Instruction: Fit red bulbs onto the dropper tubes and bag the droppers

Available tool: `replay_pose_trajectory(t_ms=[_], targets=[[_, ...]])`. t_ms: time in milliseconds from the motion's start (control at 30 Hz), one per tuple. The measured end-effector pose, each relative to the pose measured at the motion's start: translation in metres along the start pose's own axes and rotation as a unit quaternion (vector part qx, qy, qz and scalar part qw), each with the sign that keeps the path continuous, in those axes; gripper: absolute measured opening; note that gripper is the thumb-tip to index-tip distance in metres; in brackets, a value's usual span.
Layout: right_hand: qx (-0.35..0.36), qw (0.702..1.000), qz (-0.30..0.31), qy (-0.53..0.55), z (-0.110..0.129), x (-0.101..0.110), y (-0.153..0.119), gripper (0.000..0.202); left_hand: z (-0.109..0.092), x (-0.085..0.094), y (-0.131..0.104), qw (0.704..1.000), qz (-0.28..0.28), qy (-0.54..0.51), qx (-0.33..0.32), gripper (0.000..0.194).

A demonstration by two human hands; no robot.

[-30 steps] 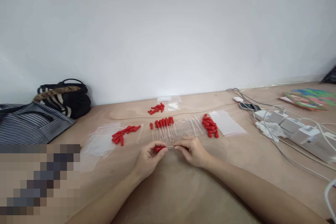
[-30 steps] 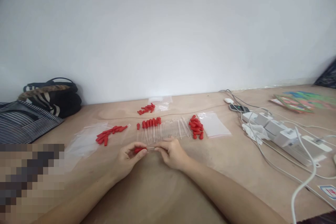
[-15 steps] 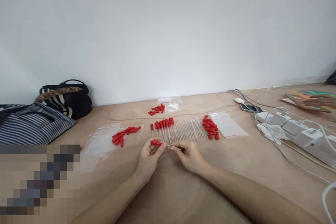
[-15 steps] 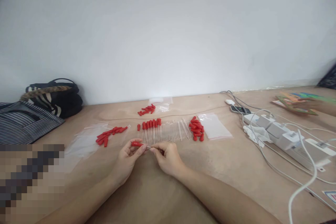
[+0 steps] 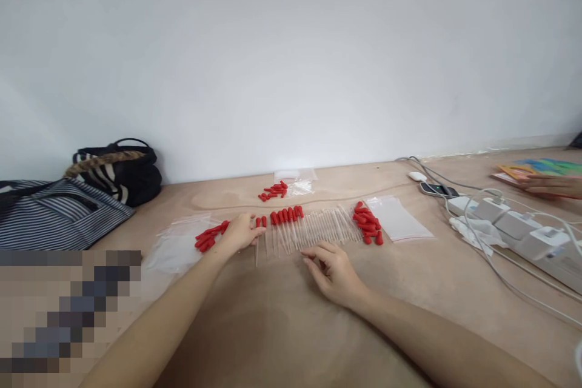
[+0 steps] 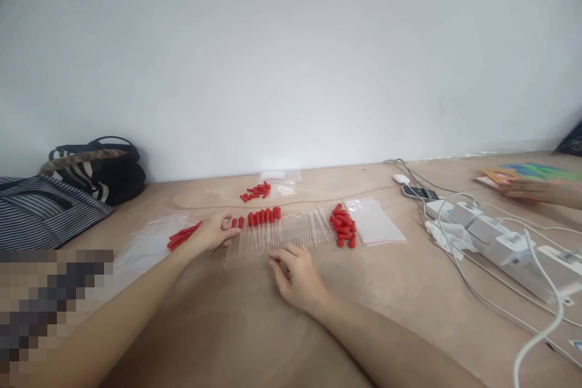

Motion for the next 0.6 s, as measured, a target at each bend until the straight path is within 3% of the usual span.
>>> replay_pose_trajectory(t_ms=[133, 233, 433, 600], targets=[[0.007, 1.000, 0.000, -0.014, -0.002, 0.003, 0.000, 0.018, -0.012, -0.006, 0.008, 0.997, -0.009, 0.074, -0.022, 0.031], [0.009, 1.000, 0.000, -0.012, -0.005, 0.004, 0.000, 0.017, -0.014, 0.002, 0.012, 0.991, -0.031, 0.129, -0.034, 0.034], [0.005, 1.000, -0.001, -0.015, -0.009, 0.004, 0.000, 0.017, 0.003, 0.028, -0.004, 0.971, -0.064, 0.230, -0.021, 0.018], [0.006, 1.000, 0.006, -0.016, -0.009, 0.001, -0.001, 0.017, 0.013, 0.022, -0.020, 0.962, -0.046, 0.269, -0.003, 0.018]])
Point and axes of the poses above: each hand's wrist, its own y-axis towards the middle knuckle, its own x-axis out of the back of the hand, z = x × y, the point moved 9 cm from there along y, towards the middle knuckle, and after that the axes turned 1 degree about -x, right-handed, at the moved point
